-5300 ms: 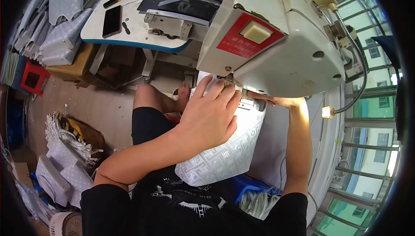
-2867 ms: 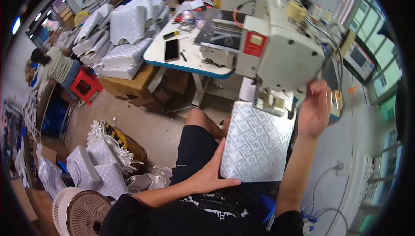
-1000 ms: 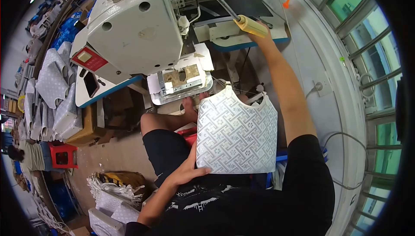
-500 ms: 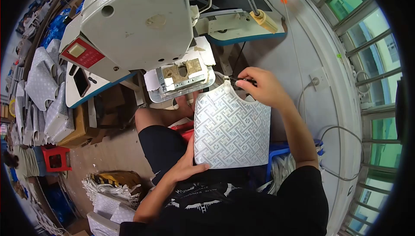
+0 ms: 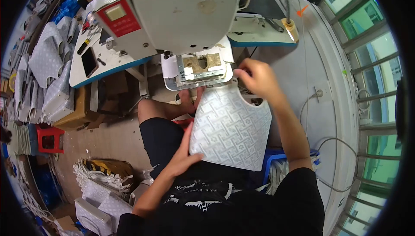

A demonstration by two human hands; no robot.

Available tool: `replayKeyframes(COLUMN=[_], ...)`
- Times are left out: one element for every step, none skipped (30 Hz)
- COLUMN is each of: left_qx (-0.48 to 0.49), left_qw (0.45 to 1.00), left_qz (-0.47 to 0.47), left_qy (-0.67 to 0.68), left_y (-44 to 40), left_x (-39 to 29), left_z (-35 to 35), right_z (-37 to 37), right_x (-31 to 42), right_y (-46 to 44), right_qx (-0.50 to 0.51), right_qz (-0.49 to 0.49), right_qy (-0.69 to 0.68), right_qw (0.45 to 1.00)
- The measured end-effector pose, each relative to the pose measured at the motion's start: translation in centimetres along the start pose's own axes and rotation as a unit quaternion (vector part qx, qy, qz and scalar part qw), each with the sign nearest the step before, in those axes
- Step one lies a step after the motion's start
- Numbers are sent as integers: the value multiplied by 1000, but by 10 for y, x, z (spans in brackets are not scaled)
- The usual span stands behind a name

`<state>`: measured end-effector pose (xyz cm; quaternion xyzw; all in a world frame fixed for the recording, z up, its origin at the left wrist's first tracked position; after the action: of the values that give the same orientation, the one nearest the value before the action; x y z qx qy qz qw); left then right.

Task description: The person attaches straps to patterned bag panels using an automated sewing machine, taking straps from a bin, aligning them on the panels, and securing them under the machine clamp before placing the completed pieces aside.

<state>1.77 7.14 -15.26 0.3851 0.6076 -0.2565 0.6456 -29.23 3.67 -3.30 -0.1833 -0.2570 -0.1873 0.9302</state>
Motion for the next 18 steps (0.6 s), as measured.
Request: replayKeyframes(left_qx=[-43,-88,-133,-198,-262,-293,-321,-334,-339,-343,-346,-360,-378,-396,-412,-426,-406,-384], left_qw=[996,983,962,946,925,896,863,859,837,813,787,783,753,720,684,677,669,660], left_qz=[49,95,141,158,175,182,186,183,181,177,170,163,146,124,100,87,73,59], left_qy=[64,128,191,203,213,279,344,341,389,436,482,480,519,557,594,594,618,643], left_y=[6,14,25,39,55,71,87,103,121,138,153,165,178,190,202,211,212,212], left_x=[8,17,26,35,46,54,62,68,74,81,89,100,115,129,136,137,135,132], left_z=[18,36,53,71,91,114,137,157,173,184,189,191,192,194,197,199,198,195], right_z=[2,4,8,10,14,16,14,15,9,10,10,5,-12,-33,-38,-37,-36,-37], right_x=[-18,-44,-71,-101,-126,-154,-185,-197,-213,-211,-210,-218,-231,-241,-241,-239,-237,-247], right_y=[-7,-17,-27,-38,-51,-66,-88,-106,-117,-125,-130,-138,-151,-165,-170,-169,-168,-168], right_qx=[-20,-40,-74,-107,-137,-169,-187,-206,-202,-248,-293,-290,-224,-156,-141,-124,-110,-94], right_qz=[-8,-15,-25,-35,-18,-1,32,67,72,94,117,123,102,85,64,42,22,2], right_qy=[12,23,13,0,14,27,43,59,47,88,128,114,186,255,232,211,196,184], right_qw=[1000,999,997,994,990,985,981,974,976,960,940,942,951,950,960,969,974,978])
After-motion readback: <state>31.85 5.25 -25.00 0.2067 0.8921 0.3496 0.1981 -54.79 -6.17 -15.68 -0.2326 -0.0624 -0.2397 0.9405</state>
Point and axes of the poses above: each hand's wrist, its own y-axis away from the middle knuckle, its own z-axis out of the back of the hand, x = y × z, the point moved 9 cm from there along -y, towards the middle knuckle, and after that the axes turned 9 degrees about -x, right-handed, at the moved point
